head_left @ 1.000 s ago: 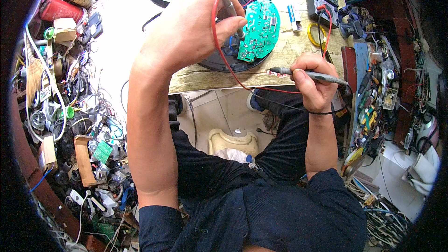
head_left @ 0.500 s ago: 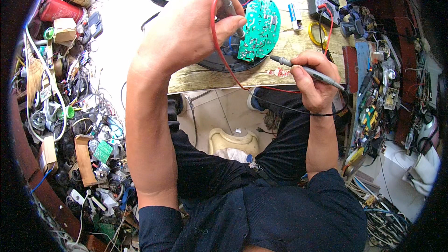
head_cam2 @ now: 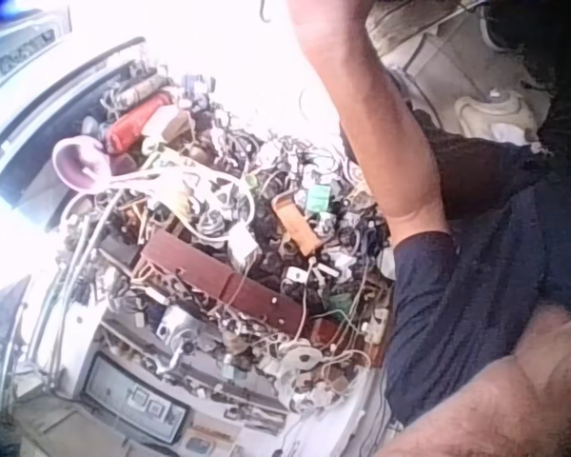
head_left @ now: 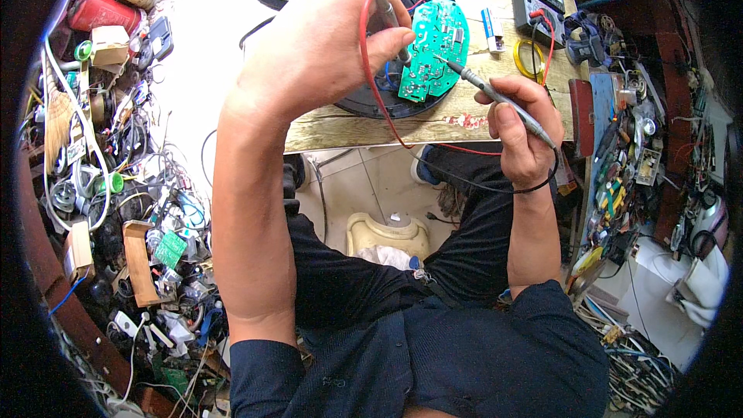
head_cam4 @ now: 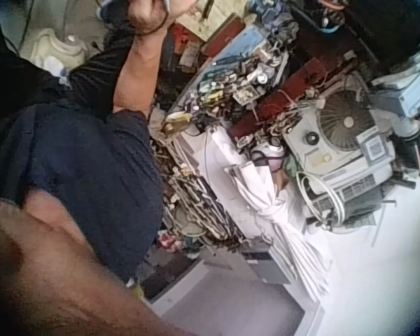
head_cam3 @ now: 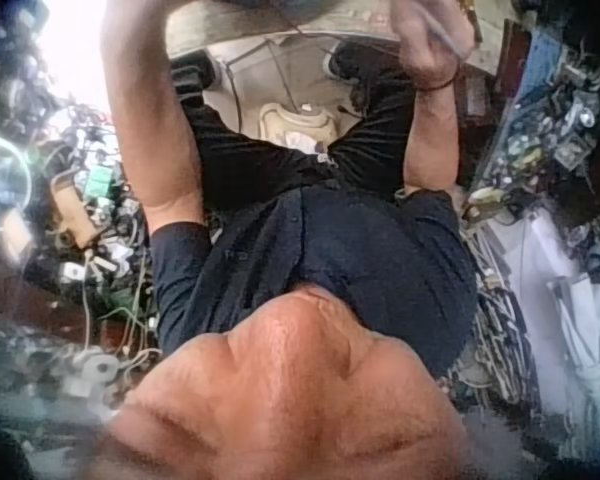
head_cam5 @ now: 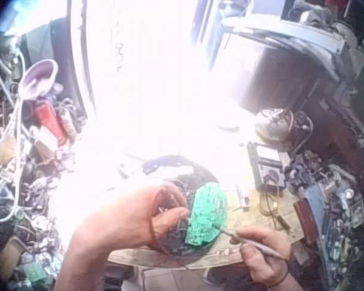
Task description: The person uses a multimeter to test various points on a green circuit board. They hold the red probe in the left hand and the black probe in the right hand, touching different components on the board while occasionally glancing at the multimeter display.
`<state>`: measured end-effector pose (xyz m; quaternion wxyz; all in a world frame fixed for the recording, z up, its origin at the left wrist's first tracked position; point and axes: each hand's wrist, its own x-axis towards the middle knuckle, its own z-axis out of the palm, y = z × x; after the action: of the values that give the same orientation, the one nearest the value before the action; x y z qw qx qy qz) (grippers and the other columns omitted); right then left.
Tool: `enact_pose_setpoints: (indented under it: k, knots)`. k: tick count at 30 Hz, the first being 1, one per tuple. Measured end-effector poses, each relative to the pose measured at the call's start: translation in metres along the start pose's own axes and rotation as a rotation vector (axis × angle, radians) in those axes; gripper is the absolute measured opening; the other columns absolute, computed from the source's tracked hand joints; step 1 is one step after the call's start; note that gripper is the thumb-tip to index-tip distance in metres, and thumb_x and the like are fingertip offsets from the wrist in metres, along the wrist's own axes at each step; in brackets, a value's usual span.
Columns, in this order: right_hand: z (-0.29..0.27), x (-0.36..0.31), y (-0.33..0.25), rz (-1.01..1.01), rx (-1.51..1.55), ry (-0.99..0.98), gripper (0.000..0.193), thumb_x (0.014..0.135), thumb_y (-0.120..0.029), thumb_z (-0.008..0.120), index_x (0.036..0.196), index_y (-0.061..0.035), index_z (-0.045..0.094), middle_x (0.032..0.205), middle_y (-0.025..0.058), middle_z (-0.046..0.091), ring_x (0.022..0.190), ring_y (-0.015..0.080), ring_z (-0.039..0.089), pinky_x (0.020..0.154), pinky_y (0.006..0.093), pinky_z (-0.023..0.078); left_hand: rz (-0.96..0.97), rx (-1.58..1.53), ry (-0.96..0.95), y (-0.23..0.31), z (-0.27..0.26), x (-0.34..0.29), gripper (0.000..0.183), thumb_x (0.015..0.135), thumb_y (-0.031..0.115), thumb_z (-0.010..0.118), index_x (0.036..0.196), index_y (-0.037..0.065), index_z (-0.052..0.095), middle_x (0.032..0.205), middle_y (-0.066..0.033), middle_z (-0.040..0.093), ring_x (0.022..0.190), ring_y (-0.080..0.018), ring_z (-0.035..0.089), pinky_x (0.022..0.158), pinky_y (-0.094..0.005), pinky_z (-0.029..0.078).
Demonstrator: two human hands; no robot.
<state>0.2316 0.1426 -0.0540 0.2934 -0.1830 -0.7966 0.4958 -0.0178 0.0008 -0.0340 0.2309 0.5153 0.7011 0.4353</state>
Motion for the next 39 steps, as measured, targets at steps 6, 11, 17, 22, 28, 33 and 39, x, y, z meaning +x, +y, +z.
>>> enact_pose_setpoints:
  k: [6,11,17,22,28,33,39]
  knots:
    - [-0.0061,-0.0018,0.0039,-0.002,-0.065,-0.039,0.009,0.096,-0.005,0.066,0.102,0.0008,0.070,0.084,0.0096,0.073,0.069,0.0130,0.067,0.063,0.0277,0.053,0.026,-0.005,0.008,-0.0017,-0.0007,-0.0009,0.022,0.092,0.021,0.074,0.101,0.000,0.072,0.087,-0.0200,0.075,0.081,-0.0342,0.075,0.075,-0.0410,0.059]
    - [-0.0037,0.0015,0.0019,-0.079,-0.137,-0.054,0.008,0.094,-0.003,0.068,0.101,0.0008,0.070,0.079,0.0076,0.070,0.064,0.0115,0.064,0.058,0.0275,0.050,0.029,0.008,-0.005,0.0011,-0.0010,-0.0023,0.017,0.099,0.018,0.072,0.102,0.001,0.071,0.079,0.0010,0.066,0.070,-0.0051,0.057,0.063,-0.0245,0.046]
    - [-0.0031,0.0013,0.0011,-0.031,-0.149,-0.054,0.009,0.096,-0.003,0.066,0.103,0.0018,0.069,0.080,0.0089,0.070,0.066,0.0109,0.063,0.060,0.0262,0.049,0.011,0.040,0.019,0.0032,-0.0014,-0.0006,0.022,0.091,0.020,0.074,0.101,0.000,0.073,0.087,-0.0197,0.075,0.081,-0.0337,0.075,0.076,-0.0409,0.059]
    - [-0.0024,0.0021,-0.0024,-0.028,-0.175,-0.084,0.013,0.100,-0.007,0.062,0.106,0.0027,0.067,0.082,0.0107,0.072,0.070,0.0115,0.064,0.064,0.0252,0.050,0.028,0.020,0.016,0.0017,-0.0008,-0.0001,0.022,0.092,0.020,0.074,0.101,0.000,0.072,0.087,-0.0199,0.075,0.082,-0.0337,0.075,0.076,-0.0406,0.059]
    - [-0.0025,0.0022,-0.0030,-0.037,-0.191,-0.098,0.012,0.099,-0.007,0.063,0.105,0.0028,0.068,0.083,0.0111,0.072,0.073,0.0146,0.069,0.068,0.0271,0.053,0.028,0.007,0.007,0.0003,-0.0008,-0.0001,0.022,0.092,0.020,0.074,0.102,0.000,0.072,0.087,-0.0201,0.075,0.082,-0.0337,0.075,0.076,-0.0407,0.059]
    - [-0.0024,0.0024,-0.0052,-0.015,-0.203,-0.105,0.013,0.099,-0.007,0.063,0.105,0.0032,0.068,0.084,0.0115,0.072,0.074,0.0147,0.069,0.069,0.0273,0.053,0.028,-0.014,0.012,0.0002,-0.0006,-0.0007,0.022,0.092,0.020,0.074,0.101,0.000,0.072,0.088,-0.0201,0.075,0.082,-0.0338,0.075,0.076,-0.0408,0.059]
    - [-0.0010,0.0026,-0.0038,-0.011,-0.194,-0.102,0.012,0.098,-0.005,0.062,0.105,0.0036,0.068,0.084,0.0121,0.072,0.075,0.0154,0.069,0.070,0.0275,0.054,0.026,0.015,-0.003,0.0007,-0.0011,-0.0015,0.019,0.096,0.018,0.073,0.103,0.000,0.072,0.084,-0.0074,0.072,0.078,-0.0156,0.067,0.071,-0.0308,0.055]
